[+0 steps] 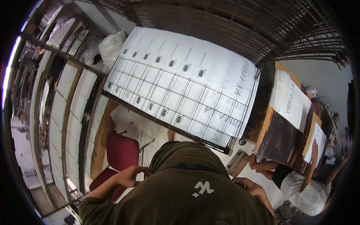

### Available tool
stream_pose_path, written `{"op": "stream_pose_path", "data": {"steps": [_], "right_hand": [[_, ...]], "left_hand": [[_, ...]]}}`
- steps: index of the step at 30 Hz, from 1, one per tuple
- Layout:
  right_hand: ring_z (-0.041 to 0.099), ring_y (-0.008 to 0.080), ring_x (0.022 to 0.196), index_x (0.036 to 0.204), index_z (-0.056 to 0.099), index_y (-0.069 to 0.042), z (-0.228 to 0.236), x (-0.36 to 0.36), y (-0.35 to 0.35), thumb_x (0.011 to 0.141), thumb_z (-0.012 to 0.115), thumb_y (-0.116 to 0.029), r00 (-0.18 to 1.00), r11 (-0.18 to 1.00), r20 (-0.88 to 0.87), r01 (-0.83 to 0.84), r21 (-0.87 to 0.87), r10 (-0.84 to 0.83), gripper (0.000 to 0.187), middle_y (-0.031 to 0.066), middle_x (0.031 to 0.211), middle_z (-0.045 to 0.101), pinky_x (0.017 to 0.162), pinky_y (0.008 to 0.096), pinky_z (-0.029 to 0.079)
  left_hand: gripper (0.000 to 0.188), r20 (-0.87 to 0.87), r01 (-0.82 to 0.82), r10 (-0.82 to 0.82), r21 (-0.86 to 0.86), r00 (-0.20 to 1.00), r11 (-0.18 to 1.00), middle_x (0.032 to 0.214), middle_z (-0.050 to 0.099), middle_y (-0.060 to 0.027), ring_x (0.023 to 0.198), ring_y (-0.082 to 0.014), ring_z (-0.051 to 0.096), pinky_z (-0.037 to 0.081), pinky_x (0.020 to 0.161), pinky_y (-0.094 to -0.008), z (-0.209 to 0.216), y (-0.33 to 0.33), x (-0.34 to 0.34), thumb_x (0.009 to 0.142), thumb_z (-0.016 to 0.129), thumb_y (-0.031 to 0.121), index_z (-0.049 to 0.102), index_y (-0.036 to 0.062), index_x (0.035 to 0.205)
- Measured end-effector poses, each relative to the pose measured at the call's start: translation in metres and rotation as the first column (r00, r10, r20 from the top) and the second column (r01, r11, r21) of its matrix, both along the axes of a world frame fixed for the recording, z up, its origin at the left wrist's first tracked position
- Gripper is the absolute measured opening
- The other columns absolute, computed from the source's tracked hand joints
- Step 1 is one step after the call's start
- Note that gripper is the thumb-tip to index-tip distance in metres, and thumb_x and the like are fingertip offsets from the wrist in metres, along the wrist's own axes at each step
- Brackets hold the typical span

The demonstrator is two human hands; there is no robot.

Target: The person repeatedly picks up white paper sheets from a stack on a table and places them onto a separate pile. The action is performed one sheet at a time in a repetitive manner.

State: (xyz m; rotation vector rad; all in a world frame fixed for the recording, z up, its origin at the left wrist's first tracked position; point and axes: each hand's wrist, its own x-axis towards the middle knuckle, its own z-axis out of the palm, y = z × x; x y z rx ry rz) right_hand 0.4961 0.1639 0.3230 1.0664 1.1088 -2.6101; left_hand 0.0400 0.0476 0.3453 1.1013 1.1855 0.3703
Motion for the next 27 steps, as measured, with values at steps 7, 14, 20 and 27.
{"op": "stream_pose_path", "data": {"steps": [7,14,20,27], "right_hand": [[0.047,0.007,0.082,0.089,0.054,-0.002,0.064,-0.038,-0.067,0.069,0.067,-0.008,0.975,0.974,0.088,0.191,0.121,-0.202,0.024,0.0006,0.087,0.055,0.074,0.0245,0.037],[0.051,0.0083,0.074,0.097,0.053,-0.001,0.126,-0.096,-0.049,0.076,0.056,0.003,0.896,0.836,0.319,0.094,0.54,-0.307,0.021,0.0028,0.088,0.057,0.068,0.0233,0.042],[0.046,0.0058,0.066,0.104,0.057,-0.004,0.077,-0.161,-0.007,0.075,0.059,0.007,0.983,0.796,0.111,0.049,0.603,-0.145,0.031,0.0012,0.078,0.056,0.06,0.02,0.038],[0.052,0.0091,0.063,0.096,0.06,-0.004,0.102,-0.137,0.007,0.076,0.062,0.001,0.997,0.687,0.057,-0.001,0.726,-0.058,0.021,0.0019,0.073,0.059,0.058,0.0235,0.04]], "left_hand": [[0.033,0.325,0.084,-0.056,-0.073,0.944,0.994,0.099,0.052,-0.0063,0.092,-0.0126,0.049,0.04,0.079,-0.0282,-0.015,0.035,-0.054,0.076,0.058,0.011,0.047,0.001,0.105],[0.029,0.404,0.346,-0.25,-0.186,0.88,0.92,0.106,0.044,-0.0057,0.097,-0.0113,0.041,0.035,0.081,-0.0268,-0.014,0.055,-0.096,0.082,0.05,0.01,0.039,0.0034,0.108],[0.027,0.234,-0.008,0.018,-0.046,0.972,0.999,0.084,0.051,-0.0035,0.076,-0.0069,0.048,0.039,0.063,-0.0209,0.034,0.044,-0.104,0.08,0.055,-0.002,0.039,0.0081,0.099],[0.037,0.348,-0.29,0.355,-0.224,0.868,0.93,0.074,0.054,-0.0056,0.07,-0.0122,0.054,0.041,0.056,-0.0209,0.055,0.054,-0.058,0.079,0.065,0.022,0.042,0.0035,0.101]]}}
